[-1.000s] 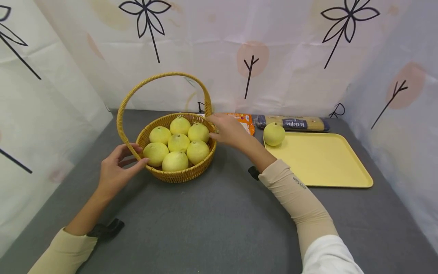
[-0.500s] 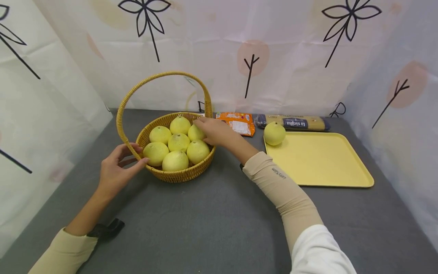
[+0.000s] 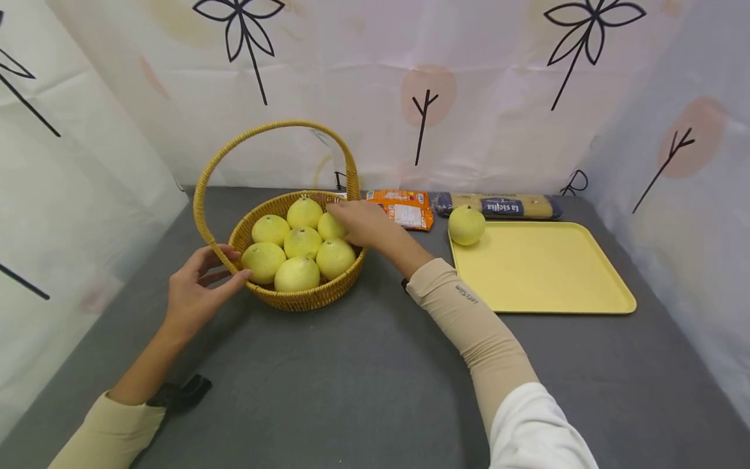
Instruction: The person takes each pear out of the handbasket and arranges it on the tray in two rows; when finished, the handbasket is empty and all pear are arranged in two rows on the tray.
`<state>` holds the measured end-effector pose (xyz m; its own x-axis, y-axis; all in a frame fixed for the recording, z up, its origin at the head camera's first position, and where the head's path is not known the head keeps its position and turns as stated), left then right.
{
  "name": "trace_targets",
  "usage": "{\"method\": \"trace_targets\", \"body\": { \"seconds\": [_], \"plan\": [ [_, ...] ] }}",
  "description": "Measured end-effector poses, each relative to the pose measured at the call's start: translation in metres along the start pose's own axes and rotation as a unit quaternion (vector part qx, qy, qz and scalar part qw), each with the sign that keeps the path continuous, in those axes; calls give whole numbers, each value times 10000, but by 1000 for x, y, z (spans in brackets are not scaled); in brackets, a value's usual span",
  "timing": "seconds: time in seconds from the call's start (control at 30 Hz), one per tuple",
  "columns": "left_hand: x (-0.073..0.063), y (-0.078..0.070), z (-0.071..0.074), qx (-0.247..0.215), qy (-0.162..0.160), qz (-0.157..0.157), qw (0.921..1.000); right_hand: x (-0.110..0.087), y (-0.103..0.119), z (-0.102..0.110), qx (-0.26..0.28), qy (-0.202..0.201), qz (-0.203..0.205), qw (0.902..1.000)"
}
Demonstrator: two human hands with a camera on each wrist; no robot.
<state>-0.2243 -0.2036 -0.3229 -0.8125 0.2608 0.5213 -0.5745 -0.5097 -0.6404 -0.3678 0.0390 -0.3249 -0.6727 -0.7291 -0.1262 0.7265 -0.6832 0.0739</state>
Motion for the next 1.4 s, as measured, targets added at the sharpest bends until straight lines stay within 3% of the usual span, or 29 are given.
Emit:
{"method": "trace_targets", "body": {
  "seconds": [0.3,0.5,0.7,1.0,1.13,1.3,1.4],
  "plan": [
    [0,1,1,-68,3,-7,10000,-19,-3,6,457,-1187,247,9916],
    [0,0,1,-96,11,22,10000,-36,-3,16,1474,-1911,513,9691],
    [-1,0,1,-81,-3,11,10000,-58,-7,25,1956,-2464,786,9460],
    [1,-1,1,-36,5,18,10000,-91,-26,27,2669,-2668,680,9235],
    [1,2,0,-54,-15,21,10000,-97,-31,21,2890,-2473,556,9232],
    [-1,21,-2,-84,-41,7,10000,-98,-31,7,3354,-1974,525,9197],
    [-3,36,-4,-51,-44,48,10000,-99,-31,2,3710,-1846,647,9078]
  ]
}}
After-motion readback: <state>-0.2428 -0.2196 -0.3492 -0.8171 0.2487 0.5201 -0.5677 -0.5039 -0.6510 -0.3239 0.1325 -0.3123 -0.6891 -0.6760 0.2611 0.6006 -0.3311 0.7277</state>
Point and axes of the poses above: each hand's wrist, its own x-axis towards the middle knuckle, its own z-axis out of the back of the hand, y = z × x, the point moved 6 cm from there along x, towards the middle knuckle, and after that the axes turned 14 degrees about y, right-handed, at the moved point
